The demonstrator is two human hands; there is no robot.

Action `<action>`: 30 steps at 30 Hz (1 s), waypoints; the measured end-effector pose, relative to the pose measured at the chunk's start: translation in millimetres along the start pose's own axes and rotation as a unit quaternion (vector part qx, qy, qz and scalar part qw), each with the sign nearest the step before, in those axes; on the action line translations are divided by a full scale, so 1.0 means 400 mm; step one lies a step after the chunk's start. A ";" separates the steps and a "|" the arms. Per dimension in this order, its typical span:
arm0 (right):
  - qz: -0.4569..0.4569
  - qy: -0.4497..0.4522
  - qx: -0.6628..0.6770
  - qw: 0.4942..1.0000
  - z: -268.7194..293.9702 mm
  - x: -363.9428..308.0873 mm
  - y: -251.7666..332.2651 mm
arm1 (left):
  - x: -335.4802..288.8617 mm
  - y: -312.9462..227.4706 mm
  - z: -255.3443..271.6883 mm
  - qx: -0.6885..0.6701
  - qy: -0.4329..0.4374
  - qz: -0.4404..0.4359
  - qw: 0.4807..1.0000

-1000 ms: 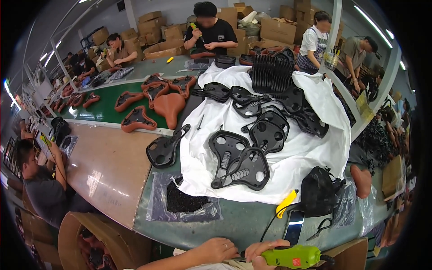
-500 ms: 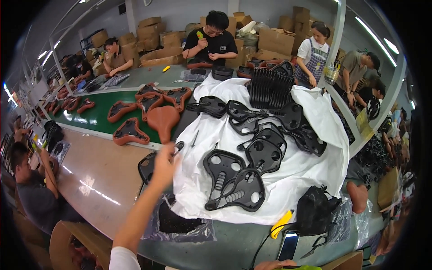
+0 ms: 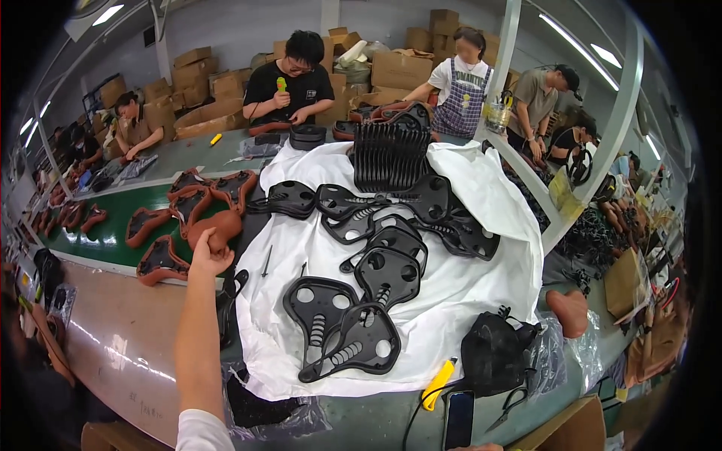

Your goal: Assembling bicycle seats by attaching the base to the cushion and fastening components with an electric screwdriver.

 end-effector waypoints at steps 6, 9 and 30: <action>-0.016 -0.006 -0.066 0.998 0.033 -0.028 -0.021 | -0.470 0.075 -0.062 0.185 0.131 -0.283 0.932; -0.009 0.034 0.026 0.999 0.026 -0.030 -0.038 | -0.712 0.095 0.077 0.282 0.087 -0.564 0.771; 0.127 -0.066 -0.027 0.989 0.073 -0.057 0.142 | -1.164 0.722 0.187 0.652 0.338 -0.493 0.467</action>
Point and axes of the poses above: each hand's wrist, its own x-axis towards the middle knuckle, its own z-axis out of the back of the hand, y = z × x, the point moved 9 cm from there along x, towards the middle knuckle, and after that the axes turned 2 degrees about z, right-handed, at the moved point
